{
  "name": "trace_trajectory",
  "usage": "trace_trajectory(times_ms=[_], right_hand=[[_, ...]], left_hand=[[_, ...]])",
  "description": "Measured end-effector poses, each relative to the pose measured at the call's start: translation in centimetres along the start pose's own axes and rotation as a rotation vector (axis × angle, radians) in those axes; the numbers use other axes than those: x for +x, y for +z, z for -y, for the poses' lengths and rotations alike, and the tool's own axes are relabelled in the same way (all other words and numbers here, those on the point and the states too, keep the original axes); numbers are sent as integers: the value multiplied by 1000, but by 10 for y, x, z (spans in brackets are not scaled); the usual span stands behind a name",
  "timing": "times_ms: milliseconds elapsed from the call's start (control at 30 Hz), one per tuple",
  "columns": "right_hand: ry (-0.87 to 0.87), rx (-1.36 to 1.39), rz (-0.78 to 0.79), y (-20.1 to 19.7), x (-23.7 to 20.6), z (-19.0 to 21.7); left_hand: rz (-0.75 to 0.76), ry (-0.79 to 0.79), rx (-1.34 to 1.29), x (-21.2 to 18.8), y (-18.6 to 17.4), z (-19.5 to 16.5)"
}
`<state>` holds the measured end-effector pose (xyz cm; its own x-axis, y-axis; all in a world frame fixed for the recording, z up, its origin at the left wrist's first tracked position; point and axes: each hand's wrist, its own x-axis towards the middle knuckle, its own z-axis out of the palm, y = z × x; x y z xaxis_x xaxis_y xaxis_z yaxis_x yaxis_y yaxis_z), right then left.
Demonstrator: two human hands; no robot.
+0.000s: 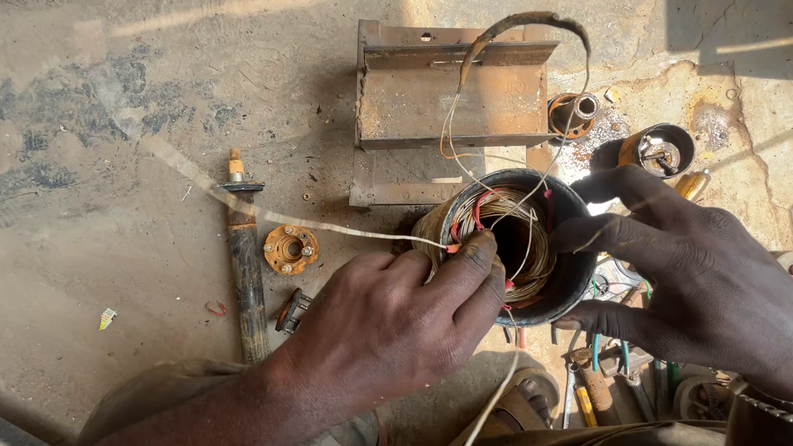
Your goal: The person sits on the floor and handles multiple wires from a metal container, stripping and twisting them. They then use a clamp multimeter to test the wires, adjusting the device and checking connections throughout the clip.
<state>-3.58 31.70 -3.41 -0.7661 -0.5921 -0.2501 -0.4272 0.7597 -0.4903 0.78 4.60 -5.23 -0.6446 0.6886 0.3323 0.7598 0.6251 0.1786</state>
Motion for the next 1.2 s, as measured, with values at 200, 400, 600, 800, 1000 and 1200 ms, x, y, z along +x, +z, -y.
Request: trace_trajectory(times_ms=[200,400,600,800,1000,1200], right_hand=[[-380,340,-269,15,15,-15],[-403,334,-296,28,10,-22],[-279,325,-237,31,5,-22],[-351,257,-336,34,7,-24],[-353,308,-356,44,10,-25],[-347,286,-336,39,9,-25]], left_hand=[[3,10,-239,-1,2,18],[-21,1,-232,-1,-3,20],[-33,28,-149,3,-8,18],[94,-9,26,12,-10,7],[177,-63,-157,20,-12,5],[184,-111,-247,22,-17,7]])
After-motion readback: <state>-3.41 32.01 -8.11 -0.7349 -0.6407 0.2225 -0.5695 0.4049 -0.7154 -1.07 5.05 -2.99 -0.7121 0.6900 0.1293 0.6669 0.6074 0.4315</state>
